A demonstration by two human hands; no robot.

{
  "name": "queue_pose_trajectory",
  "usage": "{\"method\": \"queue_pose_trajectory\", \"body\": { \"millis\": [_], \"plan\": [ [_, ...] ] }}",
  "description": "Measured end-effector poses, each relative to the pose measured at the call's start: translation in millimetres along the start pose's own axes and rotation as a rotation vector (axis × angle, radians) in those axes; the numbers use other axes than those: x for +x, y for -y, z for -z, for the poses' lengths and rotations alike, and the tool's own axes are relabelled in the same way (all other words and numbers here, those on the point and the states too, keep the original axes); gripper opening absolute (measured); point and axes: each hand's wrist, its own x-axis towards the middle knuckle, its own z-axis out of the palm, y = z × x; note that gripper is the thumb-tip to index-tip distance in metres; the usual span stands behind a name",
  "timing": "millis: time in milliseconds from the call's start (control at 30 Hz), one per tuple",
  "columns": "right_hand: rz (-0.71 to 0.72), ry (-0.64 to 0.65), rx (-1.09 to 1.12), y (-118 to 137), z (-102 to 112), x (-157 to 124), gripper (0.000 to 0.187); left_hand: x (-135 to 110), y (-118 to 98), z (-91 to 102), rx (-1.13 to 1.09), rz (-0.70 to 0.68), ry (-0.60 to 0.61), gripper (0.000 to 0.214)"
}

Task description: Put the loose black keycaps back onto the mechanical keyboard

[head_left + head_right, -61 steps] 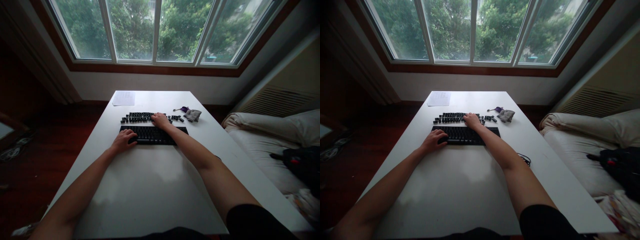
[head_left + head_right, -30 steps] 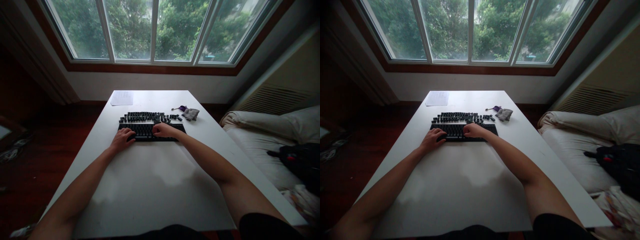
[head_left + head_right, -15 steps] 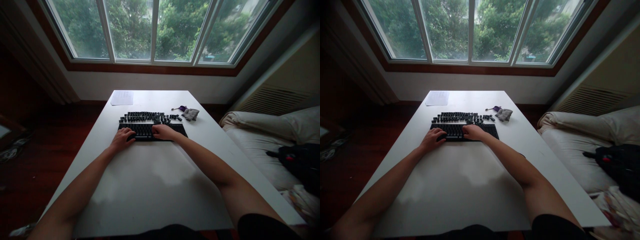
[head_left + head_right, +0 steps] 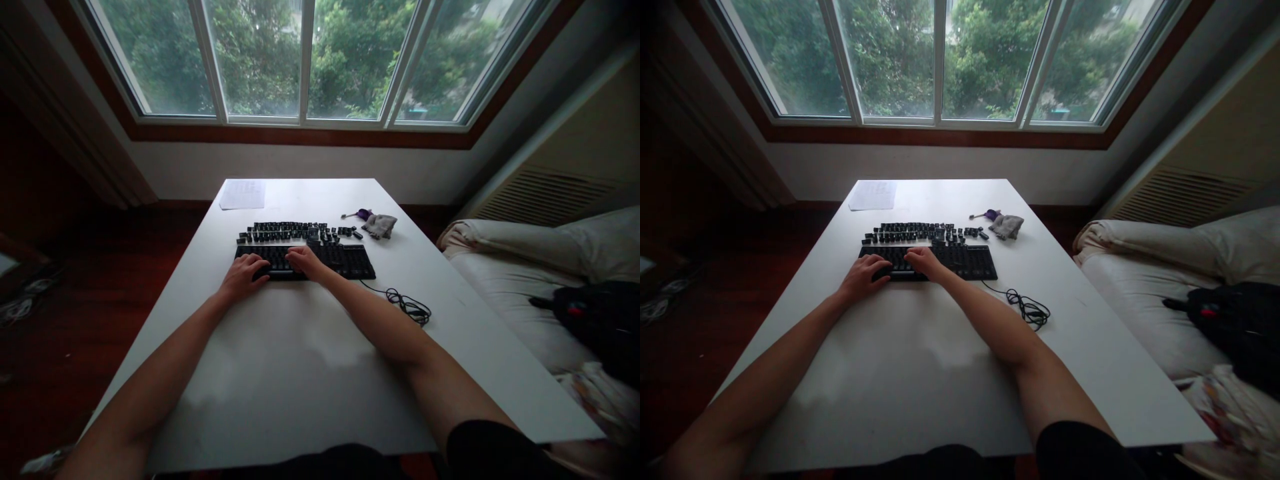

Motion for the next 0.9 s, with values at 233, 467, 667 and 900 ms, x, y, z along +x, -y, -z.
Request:
{"method": "queue_pose_trajectory", "body": {
  "millis": [233,467,667,900],
  "plan": [
    [0.166,-0.131,-0.657,10,36,7,0.037,1,-1,0.1,0.004,-0.003,0.001,0.035],
    [0.034,-0.291,-1.472,28,99,18,0.013,-1,0,1.3,-0.02,0.005,-0.004,0.035],
    [0.013,-0.006,-1.659,33,117,35,0.02,-2,5,2.4,-0.032,-0.001,0.008,0.032],
    [0.041,0.079,-1.725,34,112,45,0.019,-5,1,6.2,-0.007,-0.006,0.013,0.033]
  ]
}}
